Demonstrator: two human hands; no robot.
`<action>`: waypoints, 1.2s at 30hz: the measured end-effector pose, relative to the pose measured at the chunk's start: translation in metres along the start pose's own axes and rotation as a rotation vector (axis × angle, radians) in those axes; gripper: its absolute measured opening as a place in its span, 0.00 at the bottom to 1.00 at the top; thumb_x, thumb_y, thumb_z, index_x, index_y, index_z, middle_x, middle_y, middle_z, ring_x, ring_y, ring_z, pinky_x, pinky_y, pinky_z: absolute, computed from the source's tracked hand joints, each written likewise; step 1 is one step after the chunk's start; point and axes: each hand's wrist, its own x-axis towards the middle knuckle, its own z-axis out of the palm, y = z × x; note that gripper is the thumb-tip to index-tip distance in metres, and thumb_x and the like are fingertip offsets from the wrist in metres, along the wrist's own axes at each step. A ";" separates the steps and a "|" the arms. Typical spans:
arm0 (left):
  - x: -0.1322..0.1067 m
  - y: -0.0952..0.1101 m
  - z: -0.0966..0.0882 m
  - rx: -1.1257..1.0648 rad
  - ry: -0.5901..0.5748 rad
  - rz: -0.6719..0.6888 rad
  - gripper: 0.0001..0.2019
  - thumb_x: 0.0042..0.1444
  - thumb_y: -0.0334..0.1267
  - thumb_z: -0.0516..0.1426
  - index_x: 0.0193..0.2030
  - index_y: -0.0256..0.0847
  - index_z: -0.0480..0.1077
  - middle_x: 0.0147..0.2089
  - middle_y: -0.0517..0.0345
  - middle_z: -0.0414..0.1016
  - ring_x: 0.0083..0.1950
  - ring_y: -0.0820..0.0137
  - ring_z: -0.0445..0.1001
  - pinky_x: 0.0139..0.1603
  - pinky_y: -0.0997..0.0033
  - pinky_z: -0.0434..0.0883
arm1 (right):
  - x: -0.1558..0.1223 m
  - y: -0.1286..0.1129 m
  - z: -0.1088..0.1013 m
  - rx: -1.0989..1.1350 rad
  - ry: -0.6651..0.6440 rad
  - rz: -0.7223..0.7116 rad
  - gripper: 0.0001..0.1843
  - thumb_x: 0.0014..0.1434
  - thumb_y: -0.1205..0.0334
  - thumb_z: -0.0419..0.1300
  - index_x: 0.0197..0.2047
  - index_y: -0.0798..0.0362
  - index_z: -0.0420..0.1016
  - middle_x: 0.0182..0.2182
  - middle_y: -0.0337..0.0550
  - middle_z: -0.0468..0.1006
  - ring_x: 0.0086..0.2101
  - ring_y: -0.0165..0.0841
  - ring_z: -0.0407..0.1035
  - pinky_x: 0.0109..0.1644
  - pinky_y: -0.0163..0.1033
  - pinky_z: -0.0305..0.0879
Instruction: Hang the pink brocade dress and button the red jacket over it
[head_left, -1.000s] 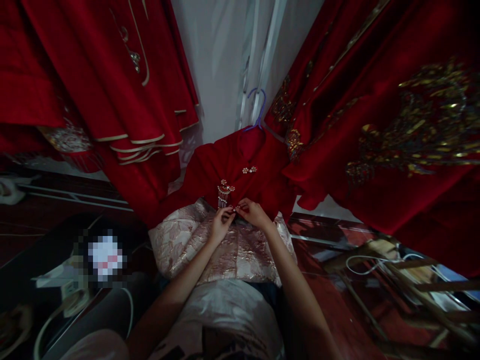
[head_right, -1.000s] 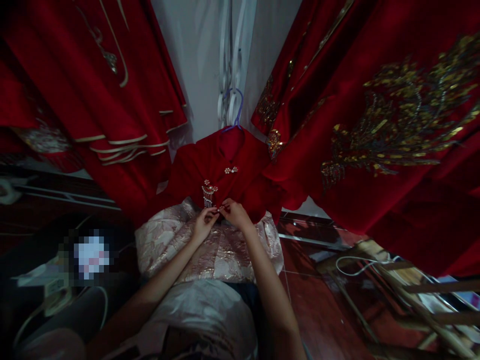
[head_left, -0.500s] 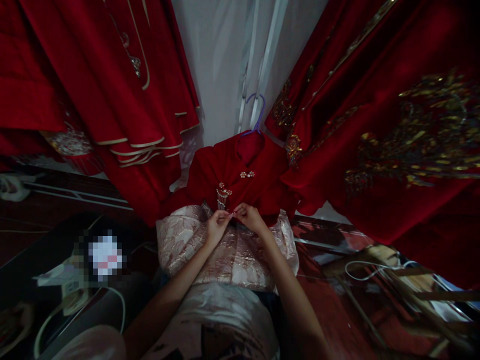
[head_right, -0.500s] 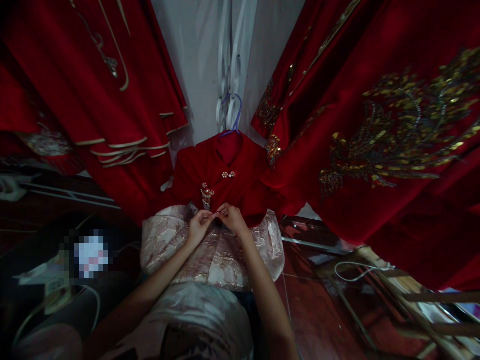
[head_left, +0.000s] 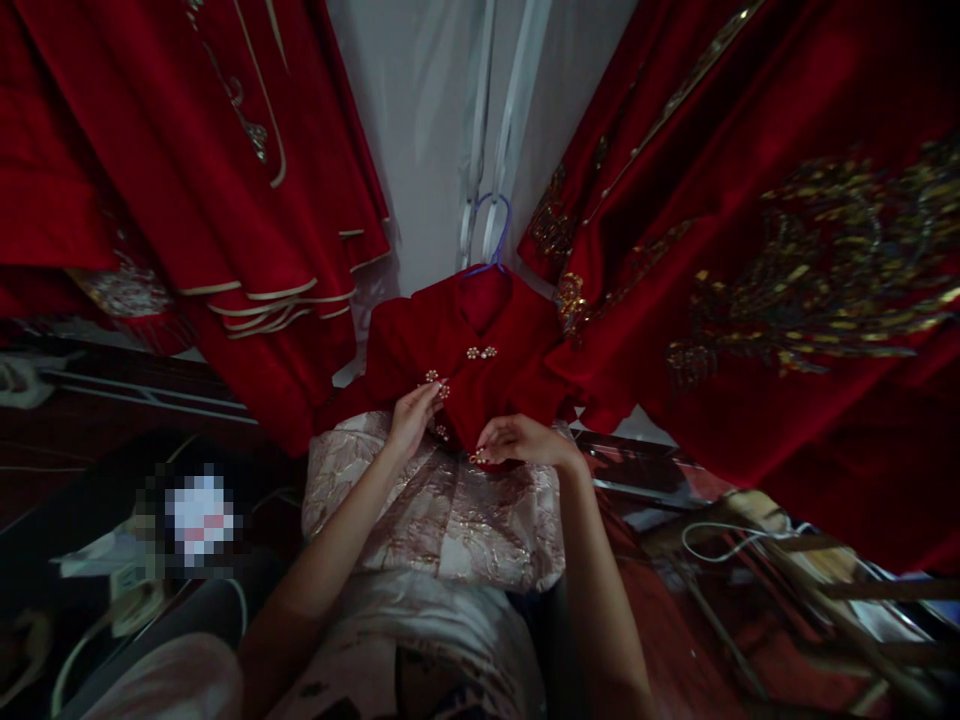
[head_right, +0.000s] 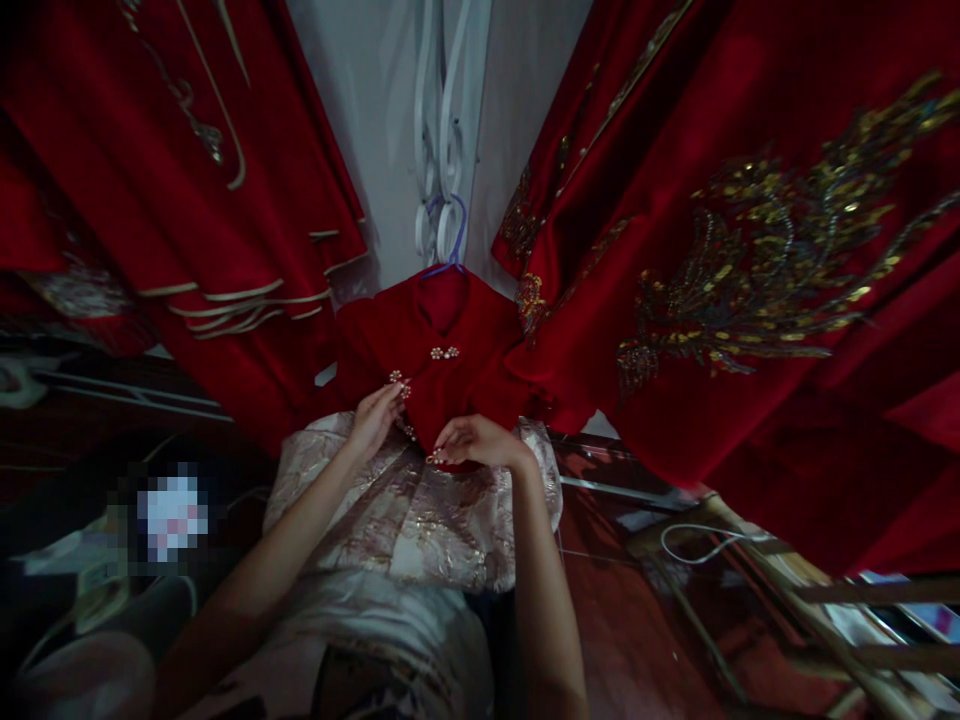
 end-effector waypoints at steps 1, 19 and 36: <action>-0.001 0.002 0.001 -0.013 -0.003 -0.014 0.13 0.47 0.42 0.65 0.39 0.37 0.78 0.46 0.52 0.78 0.44 0.72 0.75 0.48 0.72 0.69 | 0.000 -0.001 0.000 -0.018 0.017 -0.006 0.15 0.46 0.59 0.66 0.37 0.56 0.74 0.32 0.41 0.78 0.33 0.30 0.72 0.40 0.37 0.67; 0.006 -0.003 -0.001 -0.169 0.174 -0.358 0.12 0.51 0.29 0.56 0.42 0.39 0.75 0.24 0.63 0.71 0.23 0.81 0.67 0.26 0.82 0.65 | -0.004 -0.006 0.002 -0.097 0.049 -0.039 0.11 0.46 0.65 0.62 0.36 0.56 0.74 0.32 0.42 0.77 0.32 0.29 0.70 0.40 0.37 0.66; 0.059 0.052 0.063 0.940 -0.445 0.538 0.09 0.48 0.38 0.64 0.38 0.44 0.78 0.36 0.54 0.66 0.41 0.65 0.64 0.50 0.65 0.61 | -0.051 -0.026 -0.003 -0.179 0.023 0.069 0.14 0.47 0.58 0.66 0.36 0.56 0.76 0.34 0.46 0.81 0.35 0.33 0.74 0.41 0.39 0.69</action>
